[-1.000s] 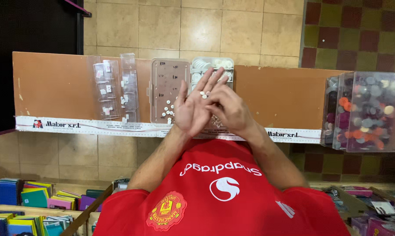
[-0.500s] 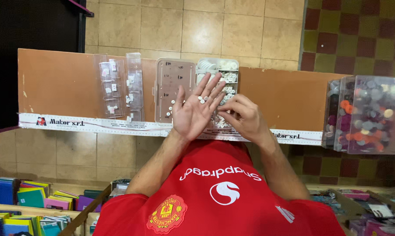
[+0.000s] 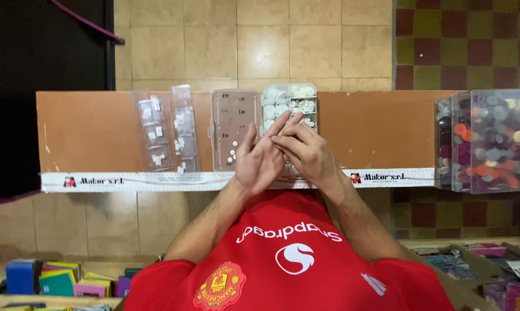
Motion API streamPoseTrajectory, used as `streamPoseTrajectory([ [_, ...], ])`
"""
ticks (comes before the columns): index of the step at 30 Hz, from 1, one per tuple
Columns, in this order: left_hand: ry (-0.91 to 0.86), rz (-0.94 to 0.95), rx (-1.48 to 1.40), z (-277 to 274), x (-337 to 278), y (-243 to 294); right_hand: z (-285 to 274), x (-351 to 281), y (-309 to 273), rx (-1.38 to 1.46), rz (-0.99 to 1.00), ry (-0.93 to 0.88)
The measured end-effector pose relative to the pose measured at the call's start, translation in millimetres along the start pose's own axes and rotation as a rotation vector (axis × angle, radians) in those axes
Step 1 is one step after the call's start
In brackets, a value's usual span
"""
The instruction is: The person picks up several small white circular items from their palm and places them individually into separate compartments of a clear plastic organizer on a counter.
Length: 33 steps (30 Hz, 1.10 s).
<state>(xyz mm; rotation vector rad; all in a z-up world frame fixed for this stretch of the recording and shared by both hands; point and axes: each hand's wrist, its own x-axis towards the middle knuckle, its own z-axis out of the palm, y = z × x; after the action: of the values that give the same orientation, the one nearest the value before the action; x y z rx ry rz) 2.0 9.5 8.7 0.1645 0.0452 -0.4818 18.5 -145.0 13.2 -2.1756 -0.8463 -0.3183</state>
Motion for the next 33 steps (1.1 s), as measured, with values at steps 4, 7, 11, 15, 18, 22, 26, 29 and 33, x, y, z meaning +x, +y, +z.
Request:
streamPoseTrajectory([
  [4,0.031,-0.051,0.096,4.2,-0.7,5.8,5.9,-1.0,-3.3,-0.142,-0.001,0.012],
  [7,0.052,-0.070,0.133,-7.6,1.5,7.2,8.2,-1.2,-1.1,-0.189,0.025,-0.021],
  [11,0.051,-0.109,0.109,-10.0,7.6,4.1,14.4,-14.0,11.2,-0.281,0.069,-0.020],
  [15,0.034,-0.102,0.039,-8.8,13.9,-2.1,1.0,-11.6,9.2,-0.169,0.134,0.067],
  [18,0.018,-0.101,-0.007,-9.1,16.6,-7.2,-20.8,-7.4,3.3,0.006,0.220,0.093],
  [22,0.020,-0.086,0.018,0.9,13.4,-16.2,-39.1,-11.4,-0.3,0.219,0.346,0.105],
  [26,0.047,-0.056,-0.041,3.1,15.6,-21.5,-46.3,-19.0,0.4,0.239,0.320,0.143],
  [29,0.111,0.026,0.003,6.6,17.0,-17.7,-55.1,-24.7,2.4,0.273,0.350,0.135],
  [33,0.111,0.098,-0.065,2.9,15.7,-12.2,-57.5,-34.8,5.3,0.325,0.373,0.040],
])
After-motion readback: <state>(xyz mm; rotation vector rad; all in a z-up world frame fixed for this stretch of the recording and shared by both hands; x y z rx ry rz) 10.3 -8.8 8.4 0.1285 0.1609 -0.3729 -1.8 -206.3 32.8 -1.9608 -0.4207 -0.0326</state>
